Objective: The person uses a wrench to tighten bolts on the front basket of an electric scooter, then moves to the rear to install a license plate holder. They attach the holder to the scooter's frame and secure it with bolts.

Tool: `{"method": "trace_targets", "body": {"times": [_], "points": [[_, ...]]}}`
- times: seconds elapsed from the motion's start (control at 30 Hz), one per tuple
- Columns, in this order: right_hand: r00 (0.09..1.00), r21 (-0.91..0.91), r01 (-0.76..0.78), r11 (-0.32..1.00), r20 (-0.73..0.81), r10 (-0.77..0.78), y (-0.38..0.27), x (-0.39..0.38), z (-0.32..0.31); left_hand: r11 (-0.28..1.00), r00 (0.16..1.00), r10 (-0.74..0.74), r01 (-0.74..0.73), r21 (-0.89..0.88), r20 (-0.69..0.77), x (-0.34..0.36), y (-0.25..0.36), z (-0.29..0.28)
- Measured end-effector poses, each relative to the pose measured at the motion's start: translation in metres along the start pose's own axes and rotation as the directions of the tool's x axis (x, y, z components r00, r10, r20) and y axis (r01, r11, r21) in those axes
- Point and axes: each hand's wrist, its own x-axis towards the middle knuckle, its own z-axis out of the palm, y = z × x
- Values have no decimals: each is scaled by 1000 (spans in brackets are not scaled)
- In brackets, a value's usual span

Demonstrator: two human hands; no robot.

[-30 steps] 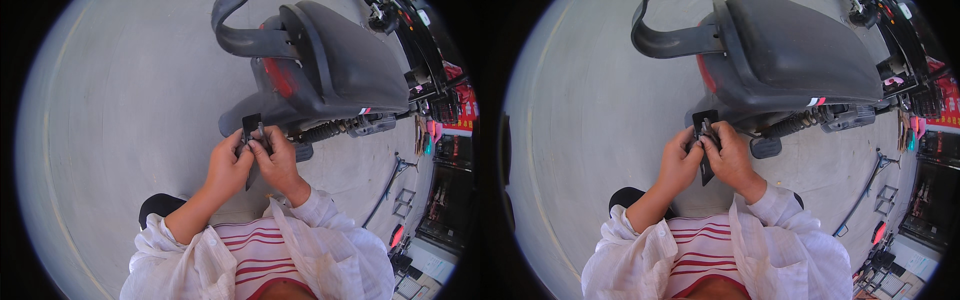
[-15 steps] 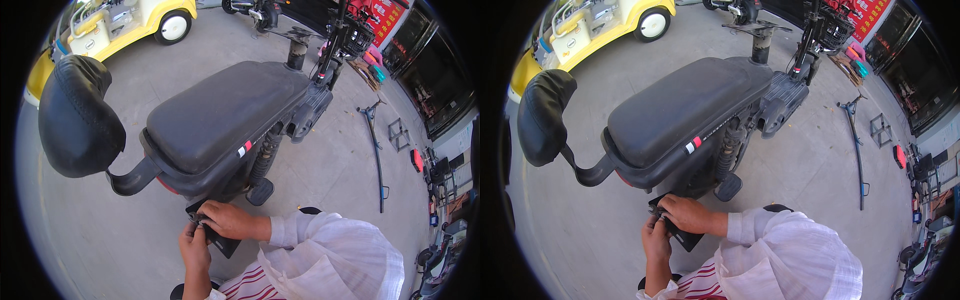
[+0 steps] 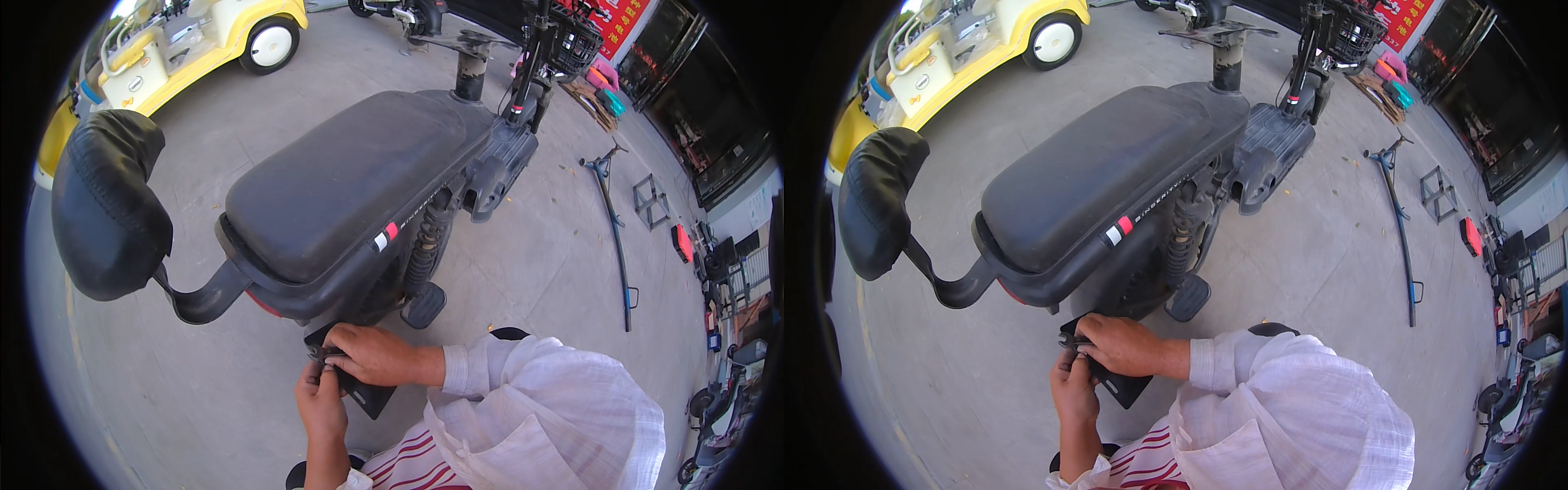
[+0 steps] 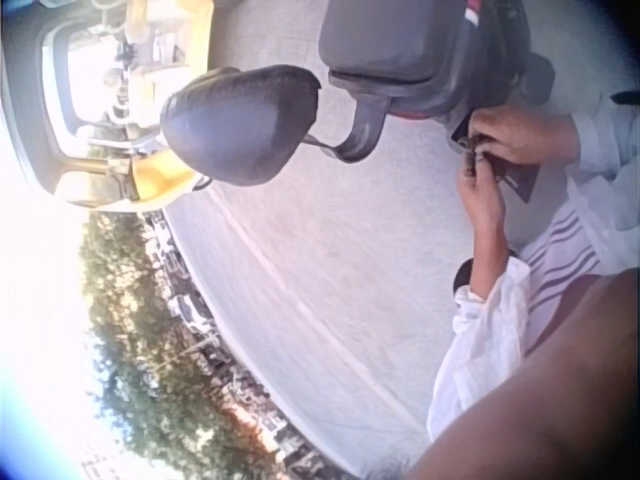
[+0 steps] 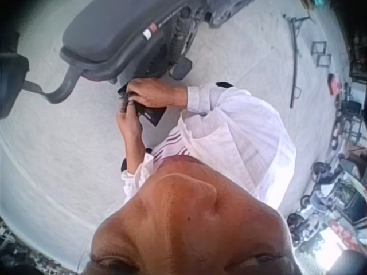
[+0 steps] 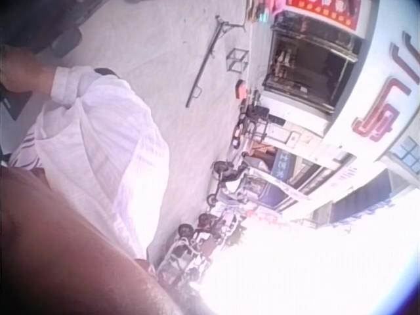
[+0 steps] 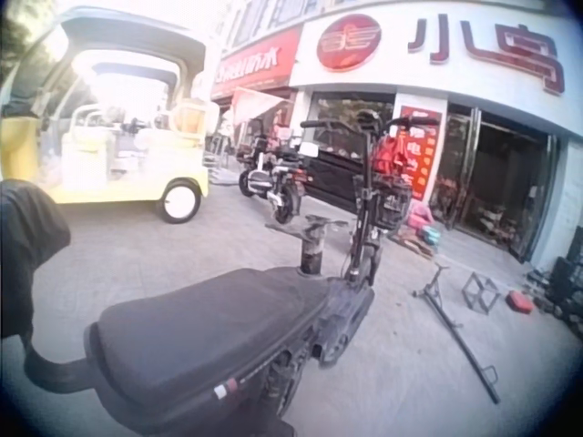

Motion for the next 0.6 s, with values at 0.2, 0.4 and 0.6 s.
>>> {"method": "trace_targets", "body": {"times": [0.2,0.4,0.6], "points": [[992,138,-113,984,-49,120,-5,-2,2,999,999,35,-34,37,-17,-5,7,9],[990,191,-101,976,-82,118,-1,-3,6,991,997,83,-82,101,-5,-6,8,7],[998,54,58,997,-24,-57,1,-1,-3,988,997,71,-64,144,-41,-10,12,8]]}}
